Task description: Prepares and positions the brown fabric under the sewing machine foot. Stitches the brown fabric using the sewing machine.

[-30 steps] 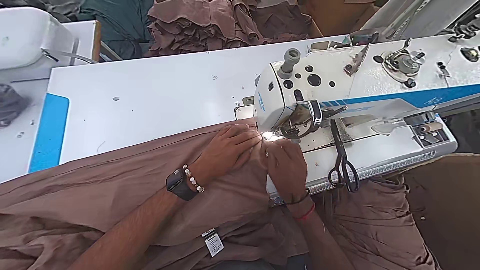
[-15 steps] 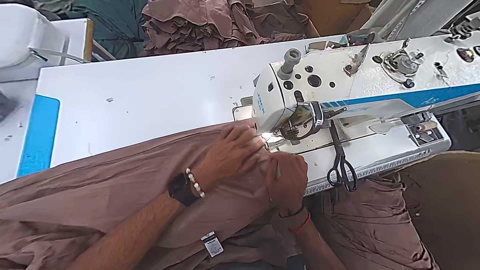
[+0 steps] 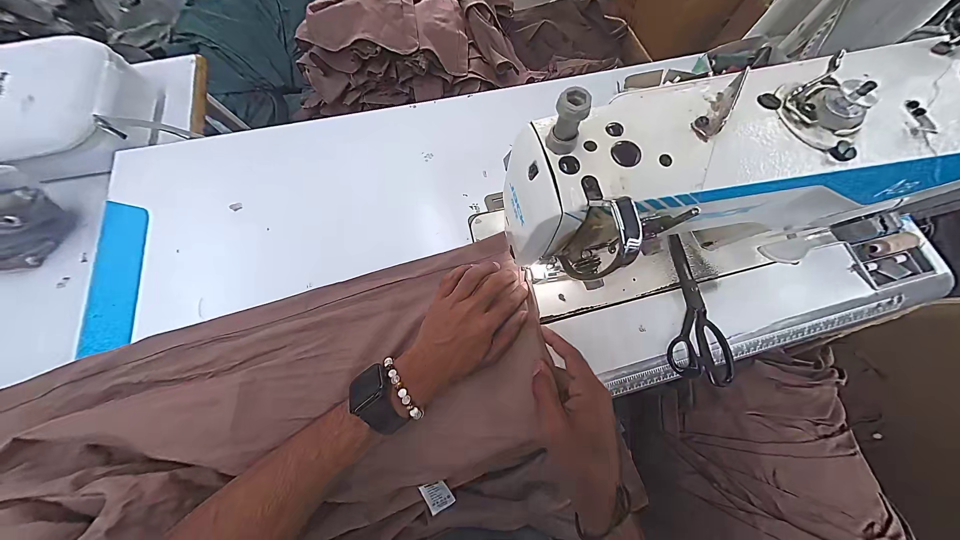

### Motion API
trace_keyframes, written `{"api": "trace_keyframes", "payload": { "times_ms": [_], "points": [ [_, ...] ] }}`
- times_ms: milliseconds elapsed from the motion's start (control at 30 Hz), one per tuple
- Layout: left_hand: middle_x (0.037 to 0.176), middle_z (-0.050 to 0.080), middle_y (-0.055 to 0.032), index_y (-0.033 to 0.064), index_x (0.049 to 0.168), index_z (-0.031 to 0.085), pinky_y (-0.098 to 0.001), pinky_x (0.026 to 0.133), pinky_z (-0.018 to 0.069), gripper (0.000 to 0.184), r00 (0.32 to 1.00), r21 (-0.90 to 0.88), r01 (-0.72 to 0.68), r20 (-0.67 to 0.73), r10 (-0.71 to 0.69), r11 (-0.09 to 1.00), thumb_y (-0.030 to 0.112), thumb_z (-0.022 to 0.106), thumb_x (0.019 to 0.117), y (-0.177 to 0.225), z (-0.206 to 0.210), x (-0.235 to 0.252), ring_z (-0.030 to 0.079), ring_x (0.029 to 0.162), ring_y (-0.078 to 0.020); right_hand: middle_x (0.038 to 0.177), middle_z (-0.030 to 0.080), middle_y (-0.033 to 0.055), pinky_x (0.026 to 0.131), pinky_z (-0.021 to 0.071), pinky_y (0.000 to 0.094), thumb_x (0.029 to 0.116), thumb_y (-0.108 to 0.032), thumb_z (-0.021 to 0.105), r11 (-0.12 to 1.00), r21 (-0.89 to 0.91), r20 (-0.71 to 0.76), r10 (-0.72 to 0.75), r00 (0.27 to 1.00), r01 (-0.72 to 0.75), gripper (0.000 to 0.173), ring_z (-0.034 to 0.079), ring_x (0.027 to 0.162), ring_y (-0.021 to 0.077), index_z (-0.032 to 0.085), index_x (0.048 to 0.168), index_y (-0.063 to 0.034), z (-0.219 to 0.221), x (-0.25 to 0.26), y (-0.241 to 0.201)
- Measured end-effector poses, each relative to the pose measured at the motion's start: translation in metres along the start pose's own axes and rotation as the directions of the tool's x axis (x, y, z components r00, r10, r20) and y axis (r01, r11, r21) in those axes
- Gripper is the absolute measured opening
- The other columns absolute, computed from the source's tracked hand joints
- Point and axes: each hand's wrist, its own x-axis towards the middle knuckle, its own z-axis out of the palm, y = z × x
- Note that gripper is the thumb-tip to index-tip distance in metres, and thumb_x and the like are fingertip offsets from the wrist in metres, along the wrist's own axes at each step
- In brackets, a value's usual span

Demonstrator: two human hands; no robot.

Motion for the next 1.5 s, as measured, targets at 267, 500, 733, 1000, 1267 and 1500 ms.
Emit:
{"api": "trace_keyframes", "payload": {
  "times_ms": [267, 500, 733, 1000, 1267, 1500],
  "points": [
    [0.134, 0.065, -0.0011, 0.0248, 0.124, 0.072, -0.0501, 0.108, 0.0366, 0.034, 0.998, 0.101, 0.057, 0.031, -0.060, 0.993, 0.038, 0.046, 0.1058, 0.015, -0.003, -0.002, 0.050, 0.134, -0.0271, 0.072, 0.065, -0.0101, 0.048, 0.0490, 0.0271, 0.0884, -0.028, 0.065, 0.975, -0.201, -0.036, 0.087, 0.996, -0.092, 0.053, 0.055, 0.053, 0.0029, 0.063, 0.140, -0.0127, -0.004, 0.007, -0.003],
    [0.134, 0.063, -0.0022, 0.0289, 0.128, 0.071, -0.0488, 0.106, 0.0335, 0.035, 0.999, 0.038, 0.032, 0.027, -0.033, 0.999, 0.040, 0.046, 0.1060, 0.001, -0.001, -0.005, 0.047, 0.133, -0.0267, 0.056, 0.055, -0.0104, 0.037, 0.0382, 0.0204, 0.0942, -0.015, 0.059, 0.998, -0.048, 0.004, 0.041, 0.999, -0.041, 0.046, 0.042, 0.041, -0.0005, 0.063, 0.138, -0.0004, -0.016, -0.017, -0.016],
    [0.118, 0.067, -0.0016, 0.0279, 0.119, 0.076, -0.0465, 0.104, 0.0344, 0.033, 0.990, 0.008, -0.138, -0.018, 0.138, 0.990, 0.043, 0.051, 0.1052, -0.023, -0.004, 0.012, 0.053, 0.120, -0.0249, 0.053, 0.053, -0.0091, 0.038, 0.0332, 0.0247, 0.0940, -0.020, 0.058, 0.902, -0.423, 0.052, -0.068, 0.996, 0.084, 0.043, 0.037, 0.040, 0.0026, 0.070, 0.133, -0.0064, -0.036, -0.006, -0.043],
    [0.122, 0.068, -0.0012, 0.0206, 0.115, 0.076, -0.0430, 0.107, 0.0454, 0.026, 0.992, -0.198, -0.005, 0.122, 0.029, 0.980, 0.027, 0.054, 0.1022, -0.013, -0.013, 0.013, 0.056, 0.126, -0.0213, 0.082, 0.072, 0.0062, 0.064, 0.0536, 0.0474, 0.1023, -0.045, 0.046, 0.690, -0.718, 0.214, 0.102, 0.971, 0.086, 0.049, 0.068, 0.073, 0.0267, 0.060, 0.145, -0.0256, -0.019, 0.089, -0.029],
    [0.155, 0.051, -0.0025, 0.0290, 0.139, 0.063, -0.0554, 0.124, 0.0275, 0.038, 0.988, -0.125, 0.042, 0.150, -0.023, 0.991, 0.038, 0.044, 0.1074, 0.008, -0.006, -0.014, 0.035, 0.151, -0.0305, 0.075, 0.064, -0.0012, 0.039, 0.0497, 0.0365, 0.0898, -0.019, 0.060, 0.708, -0.531, 0.434, -0.244, 0.867, 0.465, 0.016, 0.060, 0.051, 0.0148, 0.070, 0.101, -0.0144, -0.053, -0.012, 0.019],
    [0.142, 0.062, -0.0026, 0.0265, 0.129, 0.069, -0.0538, 0.110, 0.0400, 0.032, 0.990, -0.070, -0.083, 0.107, 0.091, 0.994, 0.031, 0.049, 0.1044, -0.002, -0.009, -0.004, 0.048, 0.140, -0.0291, 0.085, 0.073, -0.0013, 0.062, 0.0613, 0.0387, 0.0980, -0.027, 0.062, 0.819, -0.323, 0.615, -0.201, 0.763, 0.475, 0.018, 0.072, 0.076, 0.0137, 0.077, 0.099, -0.0177, -0.039, -0.027, 0.003]
  ]
}}
